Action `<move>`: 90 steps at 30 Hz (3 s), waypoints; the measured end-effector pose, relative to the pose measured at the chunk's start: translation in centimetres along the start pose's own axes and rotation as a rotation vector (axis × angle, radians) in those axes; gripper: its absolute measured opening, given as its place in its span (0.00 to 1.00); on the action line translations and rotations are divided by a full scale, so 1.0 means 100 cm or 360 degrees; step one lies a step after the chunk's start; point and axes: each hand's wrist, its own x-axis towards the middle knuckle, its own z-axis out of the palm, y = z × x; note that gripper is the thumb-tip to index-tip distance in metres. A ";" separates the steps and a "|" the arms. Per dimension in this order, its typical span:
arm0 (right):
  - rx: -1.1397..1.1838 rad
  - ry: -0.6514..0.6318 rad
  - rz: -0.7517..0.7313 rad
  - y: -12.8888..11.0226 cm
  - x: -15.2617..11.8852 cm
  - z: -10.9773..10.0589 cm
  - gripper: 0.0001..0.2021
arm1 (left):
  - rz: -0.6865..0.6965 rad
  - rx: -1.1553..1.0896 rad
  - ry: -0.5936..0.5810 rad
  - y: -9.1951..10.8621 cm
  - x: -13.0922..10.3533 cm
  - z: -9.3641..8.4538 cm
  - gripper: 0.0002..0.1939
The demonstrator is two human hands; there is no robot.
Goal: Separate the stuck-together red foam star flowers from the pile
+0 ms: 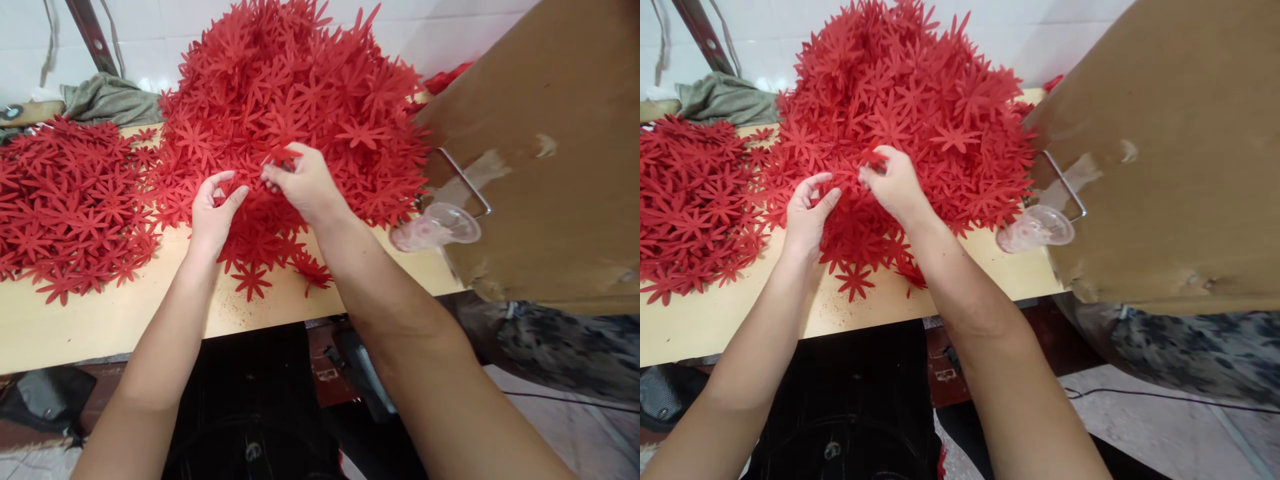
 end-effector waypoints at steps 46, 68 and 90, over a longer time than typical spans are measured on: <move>-0.0962 0.0359 -0.0537 -0.017 -0.025 -0.013 0.16 | -0.0229 -0.0205 0.0029 0.007 -0.002 0.002 0.18; -0.0549 0.0223 0.0379 -0.015 -0.139 -0.048 0.09 | 0.0602 0.0786 -0.0108 0.004 -0.007 -0.007 0.17; 0.0295 0.0139 0.0323 -0.015 -0.116 -0.009 0.21 | -0.0478 -0.0210 -0.0433 0.008 -0.040 0.036 0.06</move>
